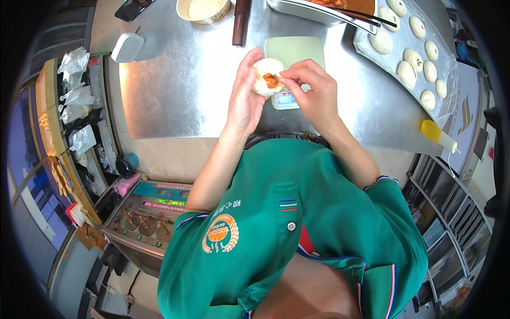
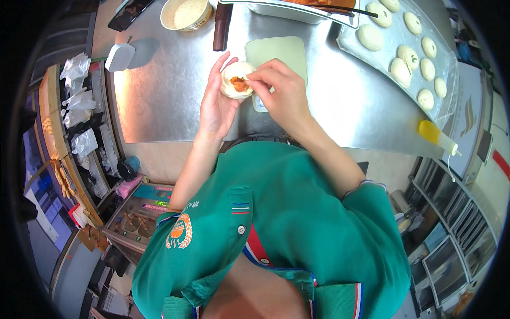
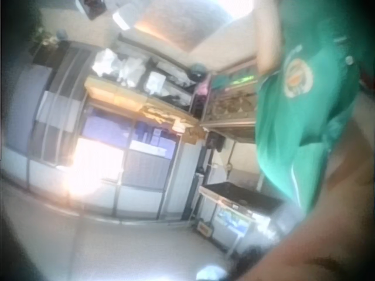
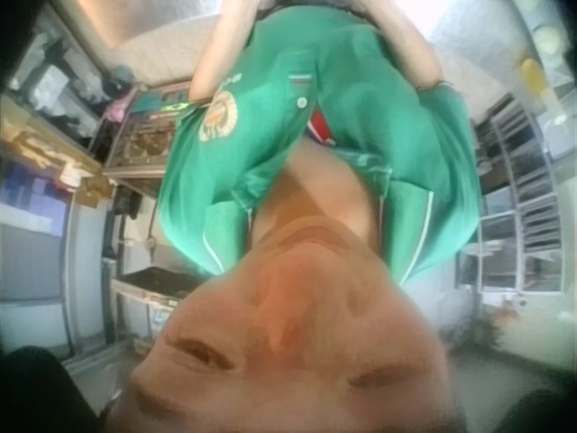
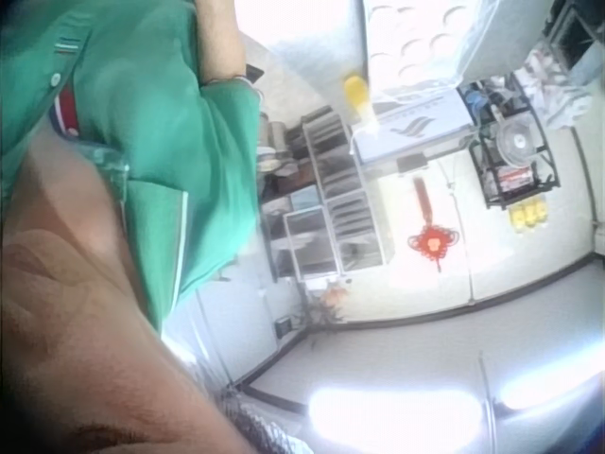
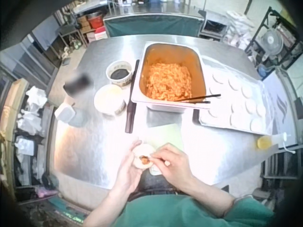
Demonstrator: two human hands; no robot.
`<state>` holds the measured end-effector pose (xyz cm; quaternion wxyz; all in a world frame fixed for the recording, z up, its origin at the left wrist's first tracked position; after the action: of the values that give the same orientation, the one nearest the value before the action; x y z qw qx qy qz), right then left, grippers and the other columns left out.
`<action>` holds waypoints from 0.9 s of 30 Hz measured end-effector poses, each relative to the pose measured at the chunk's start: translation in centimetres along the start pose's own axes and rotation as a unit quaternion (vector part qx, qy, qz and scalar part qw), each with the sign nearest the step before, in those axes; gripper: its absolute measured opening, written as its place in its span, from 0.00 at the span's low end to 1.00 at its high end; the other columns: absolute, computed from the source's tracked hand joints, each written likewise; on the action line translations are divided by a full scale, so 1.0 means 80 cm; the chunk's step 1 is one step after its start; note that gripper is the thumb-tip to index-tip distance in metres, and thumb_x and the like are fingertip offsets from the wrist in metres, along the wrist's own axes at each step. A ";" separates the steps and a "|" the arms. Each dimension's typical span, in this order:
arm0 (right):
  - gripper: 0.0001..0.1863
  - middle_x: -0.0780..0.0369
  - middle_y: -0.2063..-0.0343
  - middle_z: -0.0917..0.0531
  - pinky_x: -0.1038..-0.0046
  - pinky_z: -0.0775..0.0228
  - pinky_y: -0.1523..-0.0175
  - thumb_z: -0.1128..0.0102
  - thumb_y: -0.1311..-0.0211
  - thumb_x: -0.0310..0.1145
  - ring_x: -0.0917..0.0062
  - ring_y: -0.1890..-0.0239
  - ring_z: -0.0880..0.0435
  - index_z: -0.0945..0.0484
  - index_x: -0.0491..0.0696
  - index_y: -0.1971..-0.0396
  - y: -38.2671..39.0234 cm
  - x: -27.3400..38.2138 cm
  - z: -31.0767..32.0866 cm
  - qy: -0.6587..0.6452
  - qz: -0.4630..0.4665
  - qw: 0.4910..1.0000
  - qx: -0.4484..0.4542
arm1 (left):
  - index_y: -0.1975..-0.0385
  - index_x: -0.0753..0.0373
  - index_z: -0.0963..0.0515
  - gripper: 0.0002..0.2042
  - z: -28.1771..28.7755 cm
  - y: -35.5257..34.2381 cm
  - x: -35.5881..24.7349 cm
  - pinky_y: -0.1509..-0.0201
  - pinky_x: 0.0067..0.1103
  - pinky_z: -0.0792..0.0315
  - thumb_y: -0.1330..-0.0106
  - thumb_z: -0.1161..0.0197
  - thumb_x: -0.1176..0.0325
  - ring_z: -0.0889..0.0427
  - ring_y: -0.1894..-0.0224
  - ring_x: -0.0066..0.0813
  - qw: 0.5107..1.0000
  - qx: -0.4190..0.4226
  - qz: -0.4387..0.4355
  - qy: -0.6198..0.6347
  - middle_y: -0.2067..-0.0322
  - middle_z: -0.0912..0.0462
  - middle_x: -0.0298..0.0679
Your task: The person fills dough rounds with a reddish meat mixture, seals them into buns, and places them on a tray. They also use tongs to move baked buns onto a cooling rack and pack some into a plastic bag for a customer.
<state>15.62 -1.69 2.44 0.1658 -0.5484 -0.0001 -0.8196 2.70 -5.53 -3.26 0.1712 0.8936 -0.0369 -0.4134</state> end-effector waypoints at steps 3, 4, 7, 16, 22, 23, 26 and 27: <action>0.05 0.62 0.69 0.18 0.77 0.25 0.67 0.32 0.47 0.21 0.77 0.70 0.17 0.16 0.44 0.69 0.004 0.009 0.002 0.026 0.073 0.997 -0.019 | 0.32 0.59 0.41 0.24 -0.007 0.003 0.005 0.39 0.28 0.30 0.26 0.49 0.66 0.26 0.42 0.30 0.995 0.068 0.031 -0.059 0.43 0.28 0.42; 0.05 0.62 0.69 0.18 0.75 0.25 0.67 0.32 0.48 0.22 0.74 0.70 0.17 0.16 0.44 0.69 0.006 0.016 -0.002 0.051 0.121 0.991 -0.006 | 0.32 0.58 0.40 0.24 -0.007 0.003 0.005 0.40 0.26 0.29 0.27 0.47 0.68 0.25 0.43 0.28 0.993 0.068 0.023 -0.089 0.43 0.28 0.41; 0.06 0.62 0.68 0.19 0.73 0.24 0.65 0.33 0.49 0.23 0.70 0.68 0.17 0.17 0.44 0.69 0.011 0.024 -0.010 0.100 0.194 0.976 0.019 | 0.33 0.60 0.38 0.25 -0.001 0.002 0.011 0.44 0.24 0.28 0.31 0.49 0.77 0.24 0.46 0.27 0.995 0.040 0.052 -0.074 0.46 0.25 0.43; 0.08 0.61 0.66 0.20 0.72 0.24 0.64 0.38 0.49 0.23 0.69 0.68 0.19 0.19 0.45 0.66 0.028 0.011 -0.034 0.102 0.168 0.972 0.126 | 0.40 0.65 0.31 0.20 0.018 0.002 0.016 0.48 0.23 0.27 0.25 0.58 0.62 0.22 0.54 0.26 0.990 0.007 0.127 -0.064 0.55 0.21 0.41; 0.08 0.62 0.62 0.18 0.72 0.23 0.63 0.38 0.47 0.23 0.70 0.67 0.19 0.19 0.45 0.66 0.031 0.043 -0.033 0.147 0.283 0.933 0.169 | 0.43 0.65 0.29 0.31 0.011 0.007 0.007 0.49 0.25 0.26 0.24 0.65 0.42 0.21 0.52 0.27 0.976 0.021 0.165 -0.143 0.55 0.21 0.41; 0.08 0.62 0.61 0.18 0.73 0.24 0.64 0.38 0.47 0.23 0.71 0.67 0.18 0.19 0.45 0.65 0.027 0.047 -0.030 0.142 0.267 0.938 0.168 | 0.42 0.65 0.30 0.34 0.006 0.008 0.005 0.48 0.25 0.26 0.25 0.67 0.39 0.21 0.51 0.28 0.973 0.029 0.178 -0.145 0.55 0.20 0.41; 0.07 0.62 0.62 0.18 0.73 0.24 0.64 0.36 0.47 0.22 0.72 0.69 0.18 0.19 0.44 0.66 0.008 0.062 0.013 -0.004 0.198 0.980 0.016 | 0.42 0.66 0.30 0.35 0.001 0.004 -0.033 0.47 0.26 0.26 0.25 0.70 0.38 0.21 0.49 0.28 0.985 -0.023 0.034 -0.170 0.55 0.20 0.42; 0.07 0.62 0.67 0.20 0.74 0.25 0.65 0.34 0.47 0.21 0.72 0.70 0.18 0.18 0.44 0.66 0.005 0.056 0.015 -0.020 0.125 0.992 0.010 | 0.42 0.66 0.30 0.37 -0.006 -0.001 -0.026 0.45 0.26 0.26 0.25 0.72 0.38 0.21 0.48 0.29 0.989 -0.021 0.037 -0.142 0.55 0.19 0.43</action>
<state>15.24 -3.05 6.83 0.2726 -0.5583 0.0567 -0.7815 1.68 -4.92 -1.48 0.1984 0.8198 -0.0852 -0.5305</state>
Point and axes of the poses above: each hand's wrist, its own y-axis away from the middle knuckle, its own z-axis out of the back of the hand, x = y × z, the point moved 8 cm from there along -y, towards the middle knuckle
